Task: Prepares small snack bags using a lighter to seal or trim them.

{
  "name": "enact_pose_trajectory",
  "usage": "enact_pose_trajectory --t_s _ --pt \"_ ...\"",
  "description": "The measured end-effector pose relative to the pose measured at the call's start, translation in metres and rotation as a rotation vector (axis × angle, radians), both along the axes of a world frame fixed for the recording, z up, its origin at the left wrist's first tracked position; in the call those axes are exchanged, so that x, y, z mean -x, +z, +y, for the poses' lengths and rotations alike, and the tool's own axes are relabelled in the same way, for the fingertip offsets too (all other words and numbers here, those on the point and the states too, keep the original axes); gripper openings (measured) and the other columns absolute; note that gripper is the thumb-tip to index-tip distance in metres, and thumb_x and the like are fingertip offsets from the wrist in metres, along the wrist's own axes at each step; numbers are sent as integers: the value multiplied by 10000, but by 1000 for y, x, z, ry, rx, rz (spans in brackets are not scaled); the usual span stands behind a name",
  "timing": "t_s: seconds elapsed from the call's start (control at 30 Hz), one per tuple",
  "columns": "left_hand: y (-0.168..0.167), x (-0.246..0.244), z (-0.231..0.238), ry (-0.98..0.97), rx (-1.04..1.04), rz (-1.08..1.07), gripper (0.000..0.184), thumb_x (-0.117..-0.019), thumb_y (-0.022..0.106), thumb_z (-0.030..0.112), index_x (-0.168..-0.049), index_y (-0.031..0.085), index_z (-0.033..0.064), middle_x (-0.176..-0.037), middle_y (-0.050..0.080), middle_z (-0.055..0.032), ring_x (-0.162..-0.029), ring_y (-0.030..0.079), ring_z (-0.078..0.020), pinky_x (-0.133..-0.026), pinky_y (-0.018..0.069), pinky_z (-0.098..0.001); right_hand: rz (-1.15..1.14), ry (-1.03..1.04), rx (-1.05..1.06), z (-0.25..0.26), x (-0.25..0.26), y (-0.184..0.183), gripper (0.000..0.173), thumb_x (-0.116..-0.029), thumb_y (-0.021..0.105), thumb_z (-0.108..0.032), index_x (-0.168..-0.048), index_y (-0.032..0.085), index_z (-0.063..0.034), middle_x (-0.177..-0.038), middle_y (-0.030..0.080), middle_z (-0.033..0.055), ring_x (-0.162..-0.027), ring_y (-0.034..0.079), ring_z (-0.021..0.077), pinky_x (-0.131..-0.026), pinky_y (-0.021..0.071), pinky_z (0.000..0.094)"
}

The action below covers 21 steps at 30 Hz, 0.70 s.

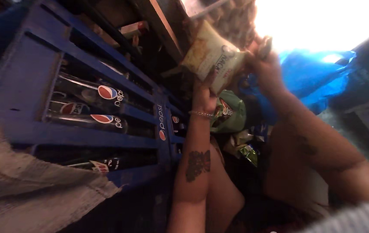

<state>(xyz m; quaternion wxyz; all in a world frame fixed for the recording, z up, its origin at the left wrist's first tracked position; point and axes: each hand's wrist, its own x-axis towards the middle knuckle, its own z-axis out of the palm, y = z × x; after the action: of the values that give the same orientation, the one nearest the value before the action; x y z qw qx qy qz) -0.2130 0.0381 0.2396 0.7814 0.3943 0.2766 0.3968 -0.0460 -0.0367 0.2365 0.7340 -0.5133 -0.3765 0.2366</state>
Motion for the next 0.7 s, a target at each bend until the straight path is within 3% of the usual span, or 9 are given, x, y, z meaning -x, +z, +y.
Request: enact_pose_trajectory --t_s 0.07,0.17,0.23,0.37,0.6,0.7 --pt "5 3 -4 -65 -2 22 600 -984 609 18 -1494 316 136 -1245 622 -139 -1034 692 -274 -863 616 -441 43 -3 19 -2 -2 0 67 -1017 612 -101 -971 626 -55 -789 678 -16 -675 657 75 -656 596 261" --pt "5 5 -5 -84 -1 58 674 -948 629 -56 -1503 295 128 -1244 621 -132 -1010 704 -263 -839 628 -424 92 16 51 -5 -2 3 84 -1030 594 -104 -964 621 -60 -771 681 -19 -660 656 72 -648 591 251" --pt "5 4 -5 -30 -16 85 600 -959 633 -35 -1472 354 105 -1221 635 -129 -994 704 -250 -832 627 -409 103 26 48 -4 0 2 84 -1028 599 -103 -962 621 -55 -763 673 -14 -650 642 72 -639 580 246" --pt "8 -1 -6 101 -34 168 568 -1007 620 63 -1502 349 120 -1251 615 -140 -943 715 -243 -746 640 -373 115 40 34 -3 4 1 64 -1021 601 -82 -970 619 -49 -766 675 -5 -651 639 78 -636 579 250" --pt "4 0 -5 61 -101 143 697 -953 660 -28 -1527 291 112 -1262 618 -166 -969 725 -279 -812 643 -408 113 51 34 -4 4 2 75 -1027 597 -83 -962 615 -50 -775 687 0 -647 641 72 -619 571 234" --pt "4 -2 -5 135 -146 162 759 -927 687 -44 -1545 269 94 -1267 605 -177 -944 728 -273 -796 648 -404 273 77 54 -4 8 4 124 -1053 570 -135 -1006 633 -40 -793 693 18 -665 650 84 -624 571 240"
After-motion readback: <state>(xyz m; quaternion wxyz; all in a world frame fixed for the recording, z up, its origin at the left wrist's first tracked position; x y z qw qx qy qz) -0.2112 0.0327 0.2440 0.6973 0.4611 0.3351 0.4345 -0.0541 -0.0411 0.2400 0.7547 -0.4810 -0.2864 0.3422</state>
